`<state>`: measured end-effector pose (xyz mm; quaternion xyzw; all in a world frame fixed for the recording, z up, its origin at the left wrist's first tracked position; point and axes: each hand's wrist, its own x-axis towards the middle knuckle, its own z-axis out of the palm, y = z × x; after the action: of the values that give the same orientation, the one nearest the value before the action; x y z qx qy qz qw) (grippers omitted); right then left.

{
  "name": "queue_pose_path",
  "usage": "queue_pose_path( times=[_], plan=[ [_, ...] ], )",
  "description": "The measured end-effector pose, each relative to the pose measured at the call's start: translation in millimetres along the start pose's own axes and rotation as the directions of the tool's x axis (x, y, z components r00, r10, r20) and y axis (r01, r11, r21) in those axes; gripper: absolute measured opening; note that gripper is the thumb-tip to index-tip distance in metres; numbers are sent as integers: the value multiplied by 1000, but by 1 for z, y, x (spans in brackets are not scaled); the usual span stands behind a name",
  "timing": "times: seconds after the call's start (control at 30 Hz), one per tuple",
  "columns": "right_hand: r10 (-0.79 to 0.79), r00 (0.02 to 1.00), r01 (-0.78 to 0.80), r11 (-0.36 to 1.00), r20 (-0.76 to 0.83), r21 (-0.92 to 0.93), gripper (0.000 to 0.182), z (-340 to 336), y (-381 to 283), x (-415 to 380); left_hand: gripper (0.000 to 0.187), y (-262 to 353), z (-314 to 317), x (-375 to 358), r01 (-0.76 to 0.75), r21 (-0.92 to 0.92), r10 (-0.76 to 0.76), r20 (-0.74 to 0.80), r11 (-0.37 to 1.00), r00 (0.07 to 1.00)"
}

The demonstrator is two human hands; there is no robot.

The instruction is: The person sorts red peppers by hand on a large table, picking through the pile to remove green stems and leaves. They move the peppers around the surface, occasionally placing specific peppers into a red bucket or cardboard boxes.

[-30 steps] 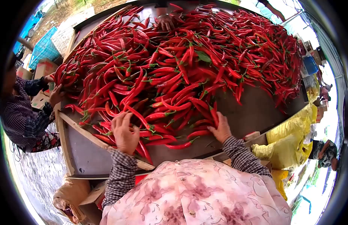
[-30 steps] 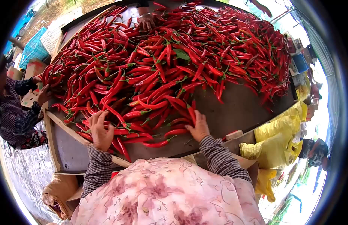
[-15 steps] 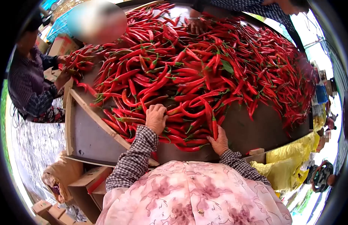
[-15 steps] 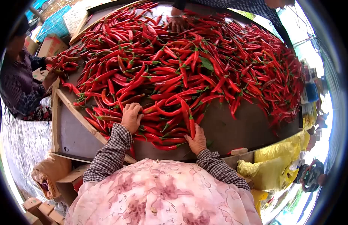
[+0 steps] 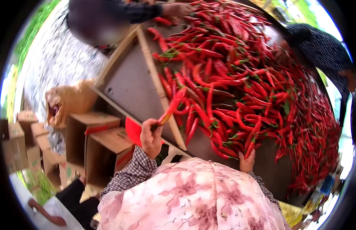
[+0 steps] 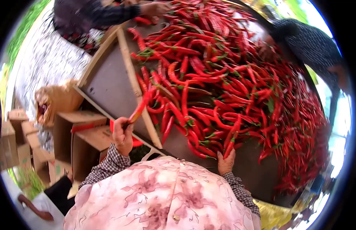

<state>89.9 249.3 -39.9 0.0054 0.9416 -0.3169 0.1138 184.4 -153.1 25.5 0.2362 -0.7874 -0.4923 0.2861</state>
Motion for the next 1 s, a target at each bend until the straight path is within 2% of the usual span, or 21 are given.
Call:
queue_pose_path(
  times=[0.03,0.1,0.17,0.2,0.23,0.3,0.33,0.37,0.43,0.57,0.63,0.67,0.7,0.73,0.8,0.83,0.87,0.9,0.93,0.97,1.0],
  plan=[
    [-25,999,25,1000,42,1,69,3,4,1,19,-3,-18,-19,-23,145,36,-91,989,995],
    [-9,999,12,995,-32,95,67,6,11,2,19,-8,-50,-63,48,249,0,-188,967,982],
    [-27,1000,26,992,10,124,65,8,22,3,20,-44,-79,-125,389,270,-326,-251,880,911],
    [-24,1000,24,992,1,122,65,8,24,3,19,-56,-83,-145,436,163,-378,-296,885,877],
    [-19,1000,20,993,-11,120,65,8,17,3,19,-59,-82,-151,450,167,-385,-316,877,867],
    [-14,1000,15,997,-12,82,65,8,11,2,17,-69,-77,-158,661,-73,-619,-442,747,650],
    [-18,1000,19,996,-12,92,64,9,16,3,15,-84,-72,-160,657,-125,-616,-512,743,599],
    [-21,1000,23,995,-17,99,64,8,22,4,15,-97,-67,-162,659,-131,-622,-506,741,598],
    [-20,1000,22,995,-21,101,64,7,21,5,15,-119,-56,-155,727,-166,-683,-526,666,506],
    [-30,998,34,996,-56,84,62,8,11,0,25,-179,-44,-134,810,-316,-857,-331,494,394],
    [-45,998,48,996,-45,81,62,9,11,0,33,-263,-46,-165,770,-184,-761,-401,612,509],
    [-59,997,61,997,-43,53,62,8,8,-1,39,-233,-51,-145,838,-148,-827,-322,524,461],
    [-47,997,50,997,-65,52,62,11,9,-2,38,-286,-58,-168,696,-231,-731,-293,679,616],
    [-68,996,71,997,-49,41,65,14,13,-3,38,-296,-61,-168,620,-342,-708,-363,706,606],
    [-76,997,76,997,6,-5,75,5,-5,-8,32,-211,-58,-107,473,-618,-767,-389,628,511],
    [-64,996,66,997,62,-31,81,0,-31,-12,32,-173,-55,-86,430,-512,-657,-441,744,611],
    [-165,985,168,984,51,-56,87,-1,-46,-13,35,-177,-61,-77,487,72,-382,-525,870,760],
    [-266,963,269,959,50,-85,93,0,-55,-14,35,-106,-50,-44,547,-66,-523,-410,834,747],
    [-247,969,247,964,12,-93,93,5,-54,-13,33,-82,-41,-31,428,104,-371,-345,898,862],
    [-208,976,213,972,61,-99,95,13,-50,-10,30,-64,-32,-22,276,260,-209,-259,925,943],
    [-171,979,183,978,115,-102,97,19,-48,-7,30,-34,-18,-10,102,248,-83,-85,963,993]
  ],
)
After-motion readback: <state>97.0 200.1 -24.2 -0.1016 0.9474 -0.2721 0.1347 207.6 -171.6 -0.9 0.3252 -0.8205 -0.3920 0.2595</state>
